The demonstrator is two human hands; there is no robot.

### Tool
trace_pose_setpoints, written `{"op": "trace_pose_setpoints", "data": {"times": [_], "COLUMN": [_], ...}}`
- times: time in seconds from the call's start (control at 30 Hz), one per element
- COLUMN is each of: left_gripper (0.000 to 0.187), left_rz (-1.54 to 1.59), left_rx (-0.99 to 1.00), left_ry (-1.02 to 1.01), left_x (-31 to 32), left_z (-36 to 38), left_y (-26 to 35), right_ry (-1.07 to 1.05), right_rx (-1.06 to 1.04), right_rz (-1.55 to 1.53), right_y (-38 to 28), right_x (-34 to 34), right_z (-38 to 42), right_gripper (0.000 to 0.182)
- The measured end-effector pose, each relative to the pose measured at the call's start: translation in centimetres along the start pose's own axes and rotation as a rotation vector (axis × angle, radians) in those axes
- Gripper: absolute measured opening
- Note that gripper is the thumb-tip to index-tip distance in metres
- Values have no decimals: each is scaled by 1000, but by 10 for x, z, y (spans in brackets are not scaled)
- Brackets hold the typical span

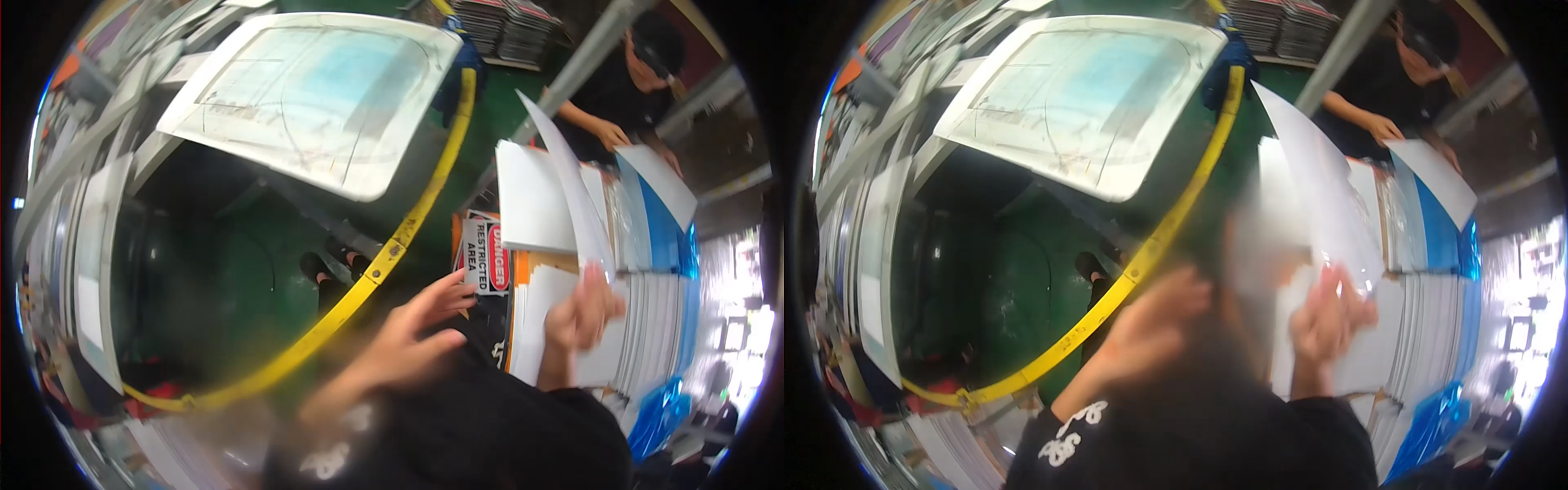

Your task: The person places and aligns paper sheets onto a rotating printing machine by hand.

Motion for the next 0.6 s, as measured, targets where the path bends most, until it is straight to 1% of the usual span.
{"op": "trace_pose_setpoints", "data": {"times": [0.03,0.07,0.1,0.17,0.23,0.27,0.3,0.33,0.37,0.4,0.43,0.47,0.53,0.57,0.6], "left_gripper": [87,84,82,75,63,57,54,48,44,44,43,44,46,47,47], "left_rz": [35,92,144,380,464,493,475,355,431,389,346,330,291,277,268], "left_rx": [57,121,187,155,262,318,428,423,510,569,623,661,739,754,766], "left_ry": [-100,-121,-145,-50,168,275,402,549,579,659,746,813,948,997,1046], "left_x": [11,22,30,33,20,14,5,-8,-18,-31,-45,-56,-88,-100,-114], "left_z": [-5,-6,-2,12,25,32,43,57,67,81,95,94,110,115,120], "left_y": [10,22,33,45,48,49,53,60,68,70,69,63,61,62,66], "right_ry": [9,506,499,488,176,41,-92,-230,-253,-278,-341,-391,-460,-435,-527], "right_rx": [-24,-150,-160,-178,-332,-402,-479,-558,-557,-558,-402,-239,70,58,106], "right_rz": [-78,-300,-385,-556,-746,-791,-831,-865,-937,-1009,-1075,-1147,-977,-770,-759], "right_y": [-22,-37,-45,-62,-109,-121,-134,-145,-152,-157,-151,-144,-126,-115,-110], "right_x": [-18,-6,-6,-4,-23,-20,-19,-13,-6,4,20,37,84,109,135], "right_z": [-9,-9,6,36,-27,-35,-39,-41,-44,-47,-50,-53,-63,-74,-82], "right_gripper": [9,6,6,7,15,20,25,31,36,43,49,56,69,75,71]}}
Point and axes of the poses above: each hand's wrist, its own z-axis away from the middle knuckle, its own x-axis out of the palm, y = z × x, the point moved 3 cm from there along -z, towards the middle knuckle, and after that the axes turned 8 degrees about z, right-handed, at the moved point
